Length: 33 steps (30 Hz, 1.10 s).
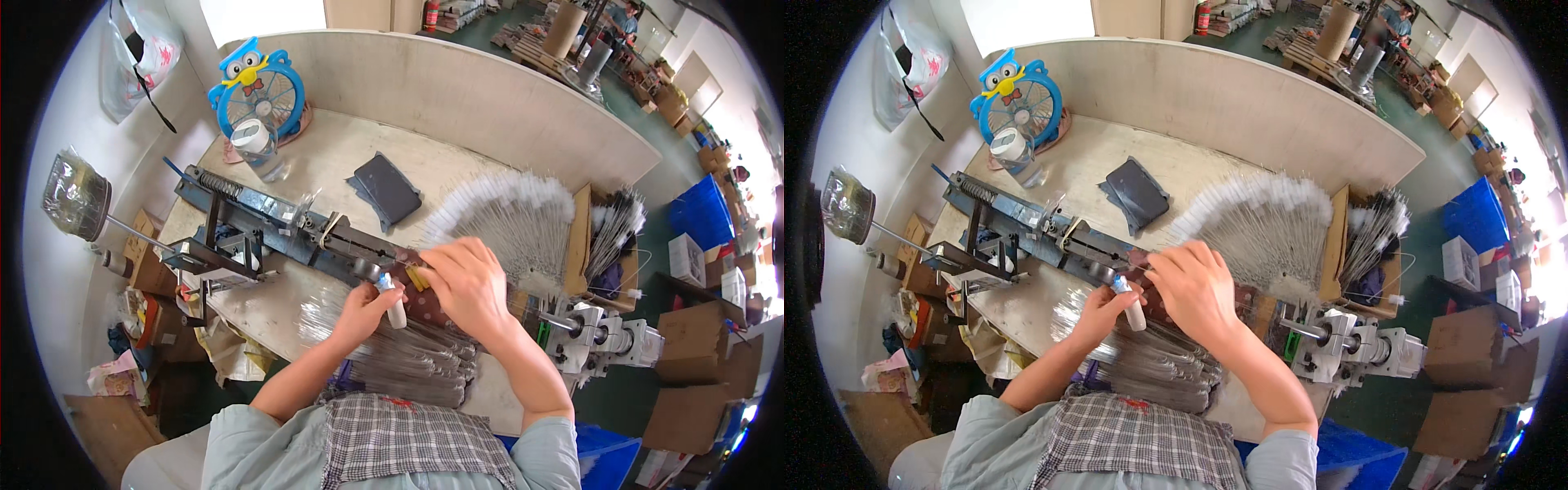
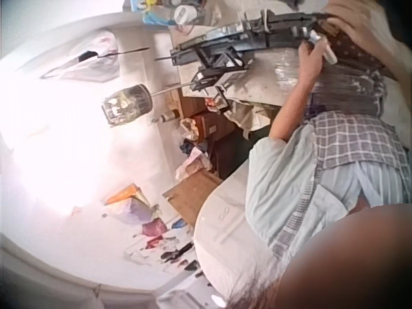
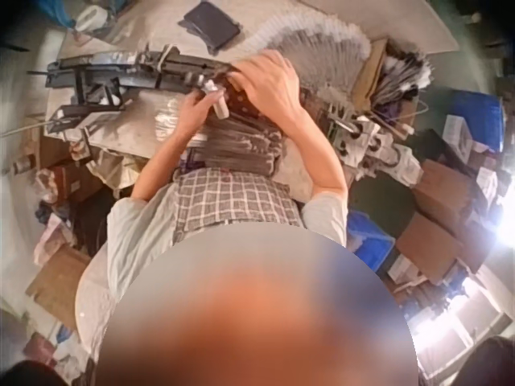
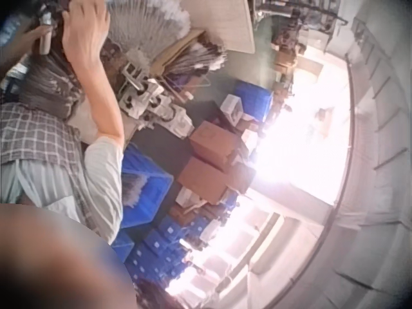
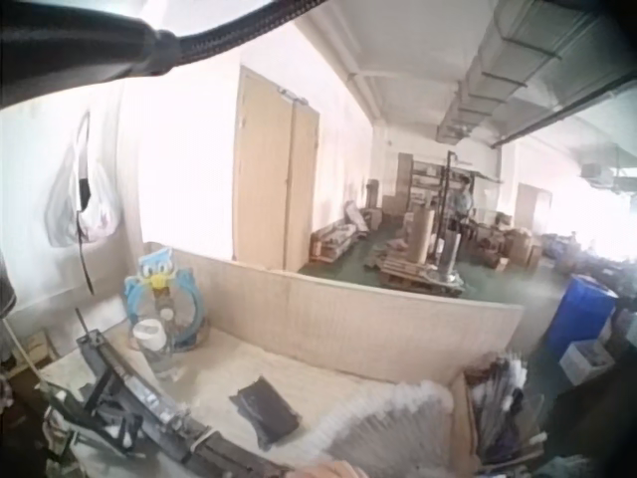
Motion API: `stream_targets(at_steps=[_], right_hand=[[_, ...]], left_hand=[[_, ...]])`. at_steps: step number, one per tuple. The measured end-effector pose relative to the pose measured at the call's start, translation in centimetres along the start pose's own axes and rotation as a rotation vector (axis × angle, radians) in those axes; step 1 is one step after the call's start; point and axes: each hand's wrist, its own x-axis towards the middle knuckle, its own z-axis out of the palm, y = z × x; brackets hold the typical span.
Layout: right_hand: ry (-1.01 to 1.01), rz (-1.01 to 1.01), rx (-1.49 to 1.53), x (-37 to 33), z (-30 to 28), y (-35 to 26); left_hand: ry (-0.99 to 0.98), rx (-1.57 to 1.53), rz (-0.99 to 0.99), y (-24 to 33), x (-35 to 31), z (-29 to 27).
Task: The person is assembling small white brushes onto a motorized spindle and securing them with a gold-colored component.
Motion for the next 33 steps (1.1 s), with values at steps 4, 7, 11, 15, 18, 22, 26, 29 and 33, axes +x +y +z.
stream_targets(at_steps=[4,7,11,15,18,22,26,29,33], right_hand=[[-0.008,-0.014,0.011,-4.0,-0.2,0.3],[-0.066,-0.058,0.132,-5.9,2.6,0.6],[0.025,0.130,0.042,-5.0,6.3,1.9],[-0.102,0.161,0.050,-5.6,7.5,1.8],[-0.174,0.206,0.016,-5.7,7.3,2.4],[-0.237,0.261,-0.001,-5.1,7.1,2.1],[-0.302,0.279,-0.057,-5.0,7.4,1.7],[-0.261,0.225,-0.113,-5.4,8.1,2.2],[-0.311,0.289,-0.091,-5.4,8.0,2.0]], left_hand=[[-0.002,-0.309,-0.045,-0.5,-0.1,1.3],[0.005,0.260,-0.079,0.9,-0.2,0.1],[-0.044,0.534,-0.009,-1.9,1.0,-1.3],[0.053,0.392,0.051,-1.4,-1.0,-5.1],[0.428,-0.233,-0.026,-1.9,-3.6,-10.3],[1.108,-0.573,0.017,-8.1,-9.5,-19.4],[1.272,-0.045,0.312,-5.9,-11.6,-24.6],[1.198,-0.244,0.259,-5.2,-9.9,-23.3],[0.945,-0.355,-0.047,-7.0,-9.4,-20.9]])
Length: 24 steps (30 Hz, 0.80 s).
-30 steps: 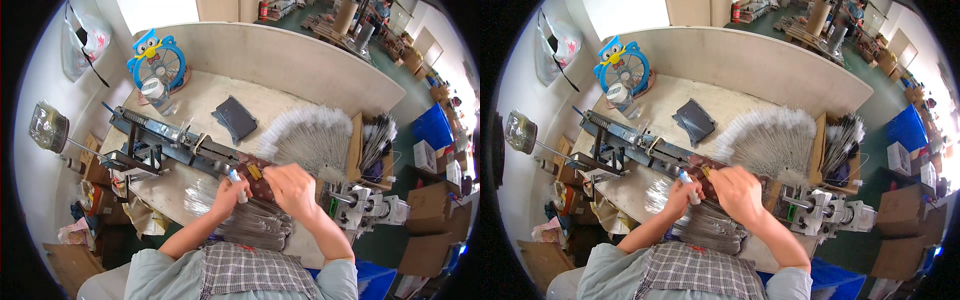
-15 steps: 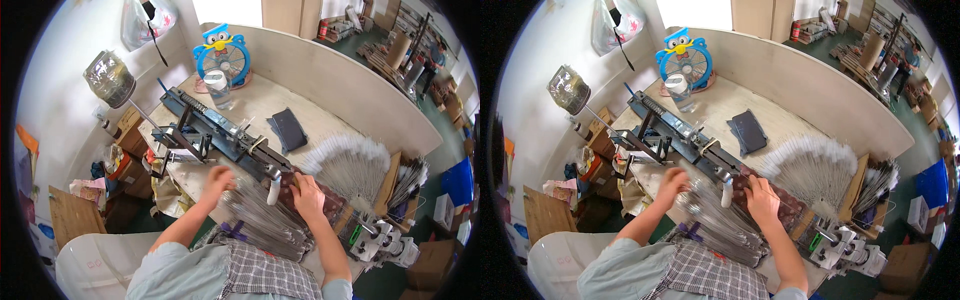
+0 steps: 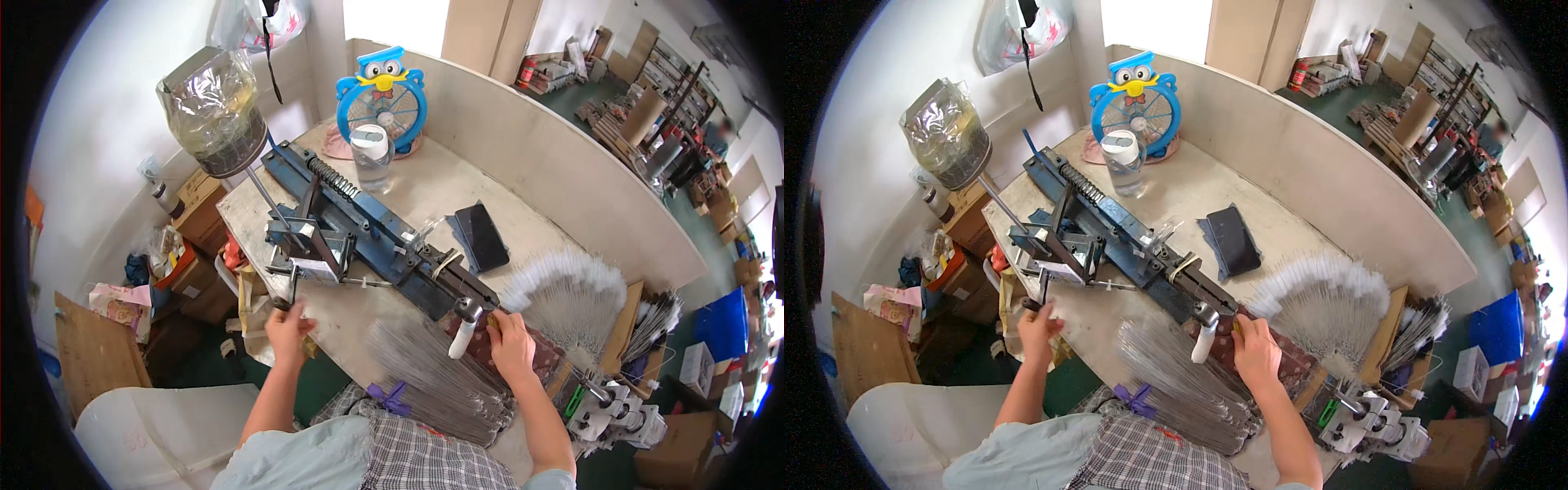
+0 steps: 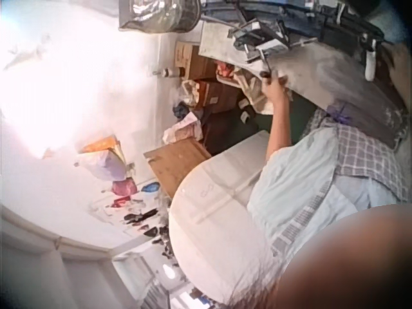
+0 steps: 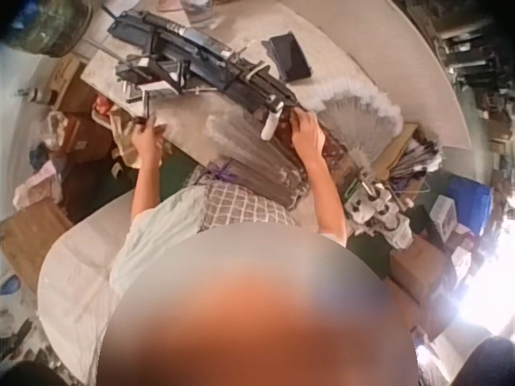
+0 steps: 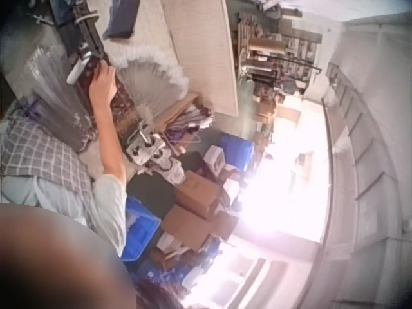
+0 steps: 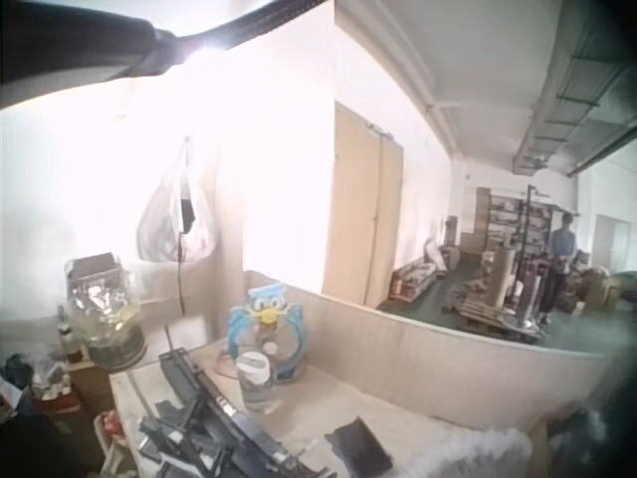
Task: The person is assembling small white brushes onto a motorized spindle and securing them with a gold-colored component.
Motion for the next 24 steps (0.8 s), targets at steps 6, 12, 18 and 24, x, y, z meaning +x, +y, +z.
stream_targets(at_steps=[6,12,18,24], right_hand=[[-0.009,0.089,-0.026,0.0,-1.3,0.5],[-0.217,0.239,-0.070,0.5,-2.3,0.0],[-0.178,0.111,0.017,-1.1,-3.9,0.4],[-0.175,-0.123,0.117,-4.0,-5.8,0.5]], left_hand=[[-0.415,-0.172,-0.405,1.3,-2.1,7.3],[-0.523,-0.167,-0.567,1.7,0.5,9.8],[-0.398,-0.226,-0.445,1.2,-0.6,10.9],[-0.401,-0.183,-0.123,-1.4,-1.0,11.3]])
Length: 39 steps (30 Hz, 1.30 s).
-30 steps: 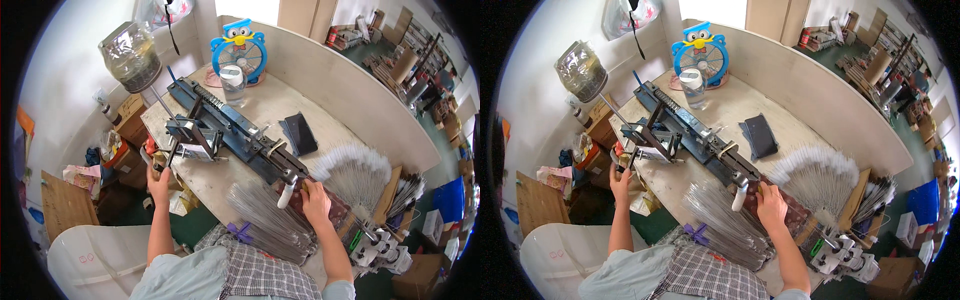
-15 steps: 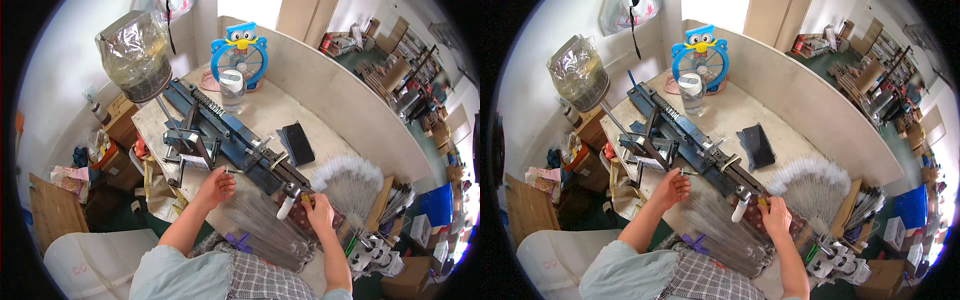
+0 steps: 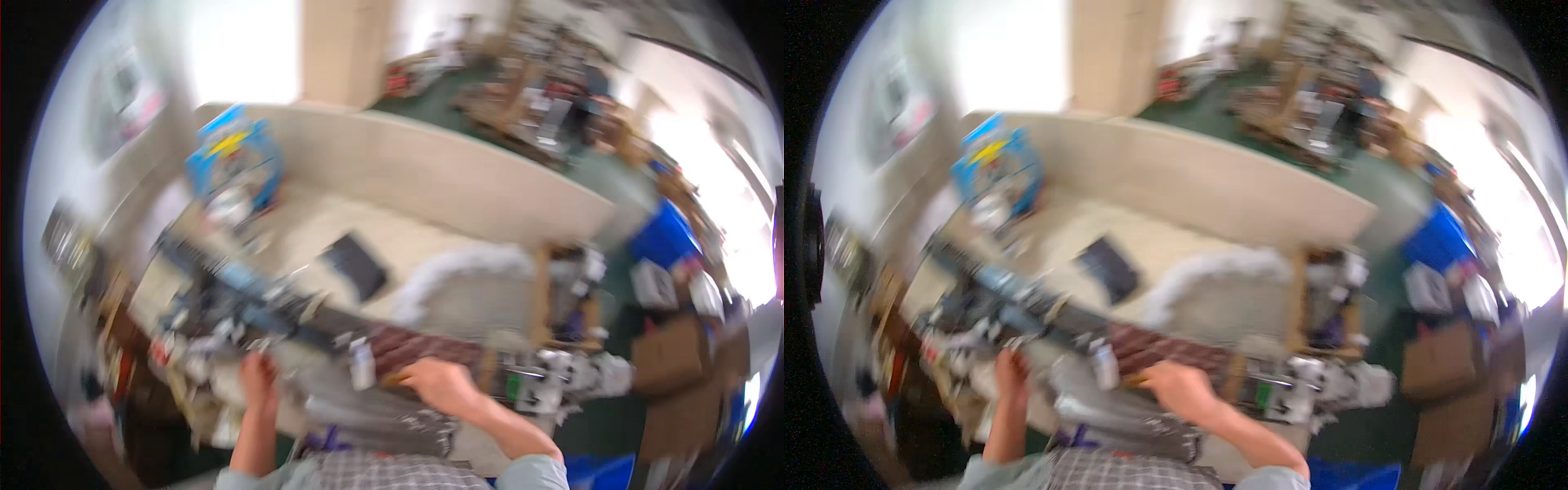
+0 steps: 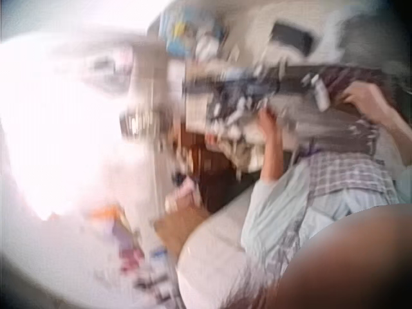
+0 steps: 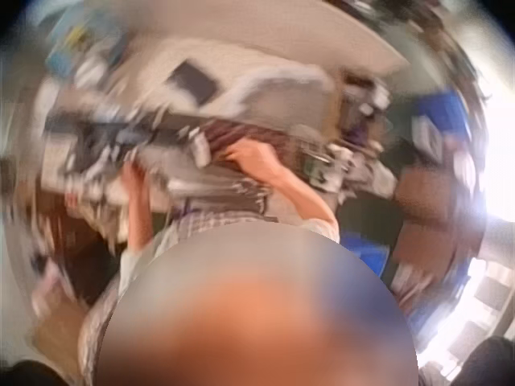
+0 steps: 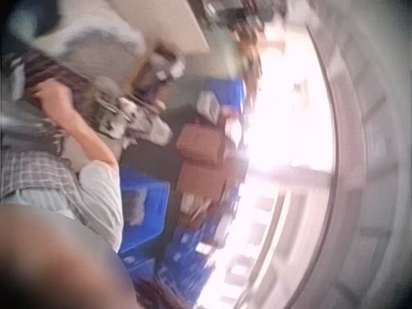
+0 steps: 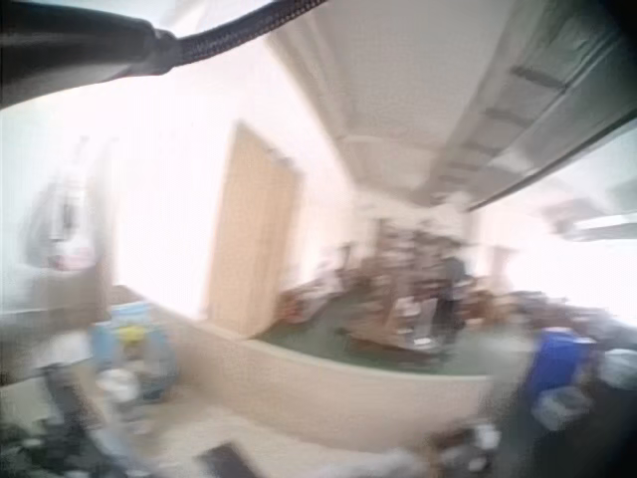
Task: The person is assembling small white brushes onto a motorized spindle and securing them with a gold-colored component.
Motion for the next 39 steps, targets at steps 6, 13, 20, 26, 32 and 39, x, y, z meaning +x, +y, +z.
stream_targets(at_steps=[6,13,20,26,32,39], right_hand=[[0.334,-0.054,-0.014,0.7,-4.4,0.6],[0.356,0.179,0.313,-1.3,-4.6,2.7],[0.406,0.156,0.335,-3.1,-5.1,3.9],[0.273,0.134,0.363,-3.1,-5.5,3.4],[0.380,-0.192,-0.171,-1.2,-5.8,2.4],[0.414,-0.006,-0.183,5.6,-3.0,0.5]], left_hand=[[-0.369,0.055,-0.039,-1.8,-10.0,10.1],[-0.613,0.115,-0.068,-6.4,-9.6,18.0],[-0.714,0.169,0.013,-7.5,-10.4,19.2],[-0.770,0.106,-0.047,-8.8,-10.0,19.2],[-0.503,0.131,-0.041,-5.5,-9.5,17.2],[-0.499,-0.055,-0.162,-3.9,-9.2,17.4]])
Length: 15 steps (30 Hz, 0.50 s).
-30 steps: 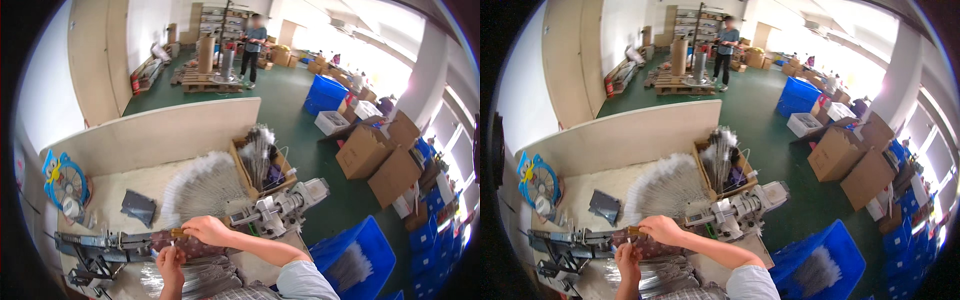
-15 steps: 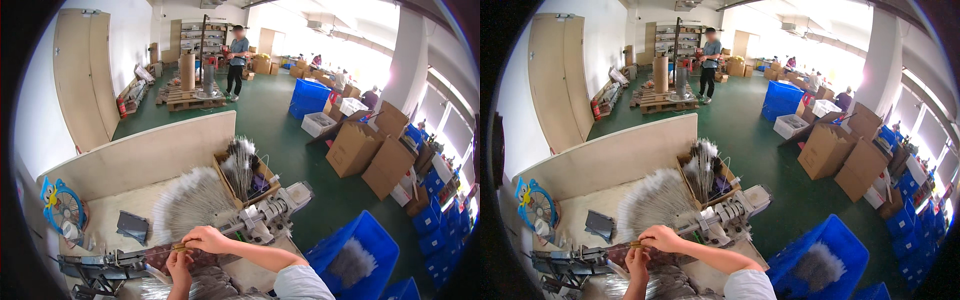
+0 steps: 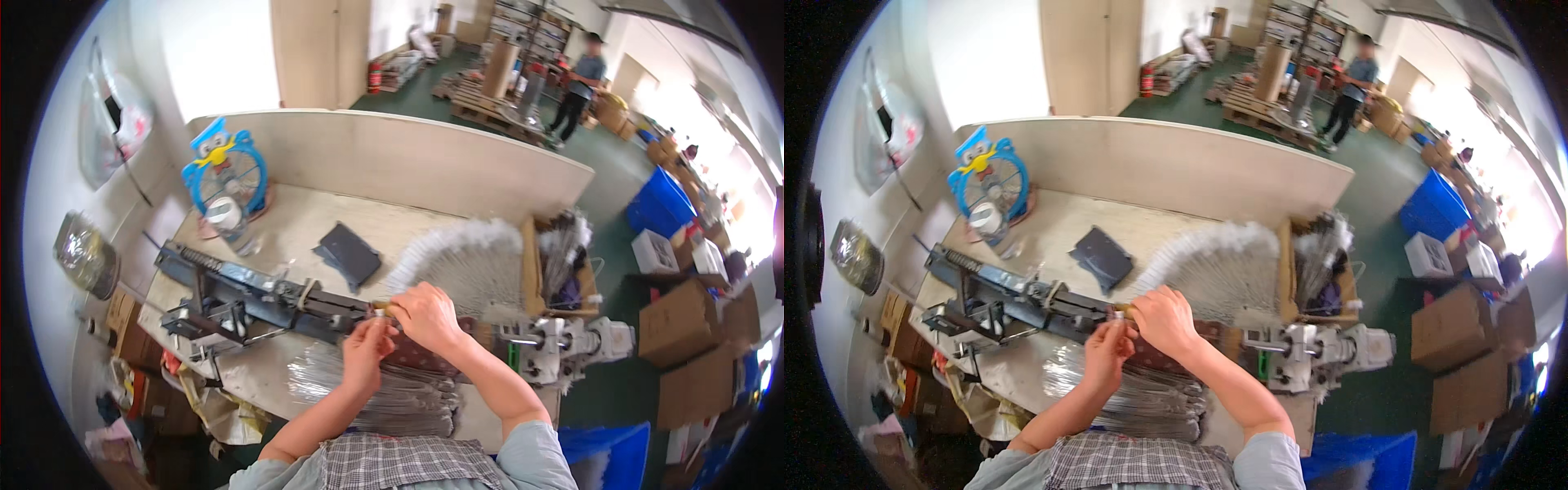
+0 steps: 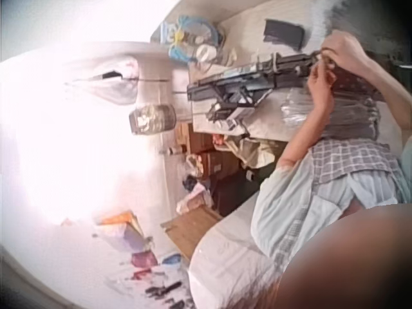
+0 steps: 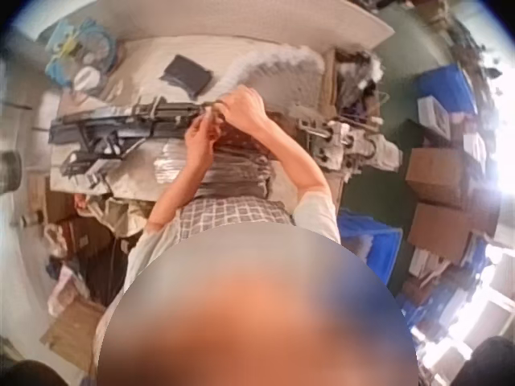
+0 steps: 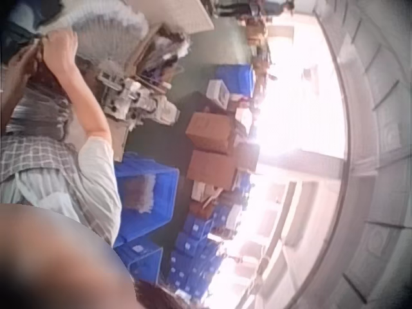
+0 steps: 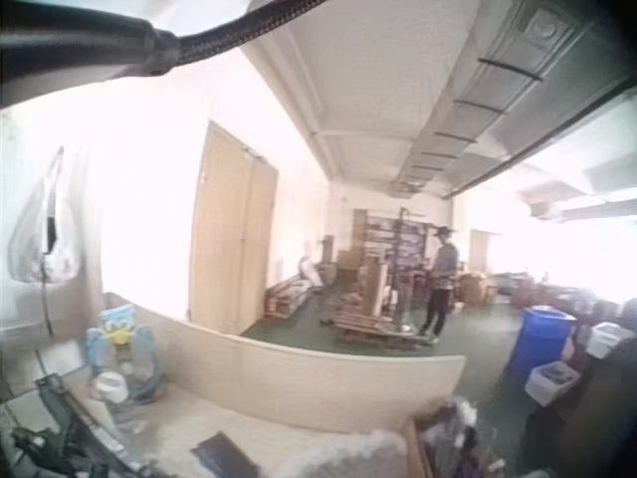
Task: The person is assembling small white brushes onto a motorized spindle and securing them with a gold-colored component.
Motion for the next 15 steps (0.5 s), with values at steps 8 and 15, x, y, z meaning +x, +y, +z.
stream_targets(at_steps=[8,15], right_hand=[[-0.169,0.067,0.352,0.2,-0.3,-0.8],[-0.371,0.361,0.567,0.8,-1.0,0.0]], left_hand=[[0.057,0.079,0.012,0.7,-0.4,-1.3],[0.083,0.129,0.054,0.7,-0.6,-0.5]])
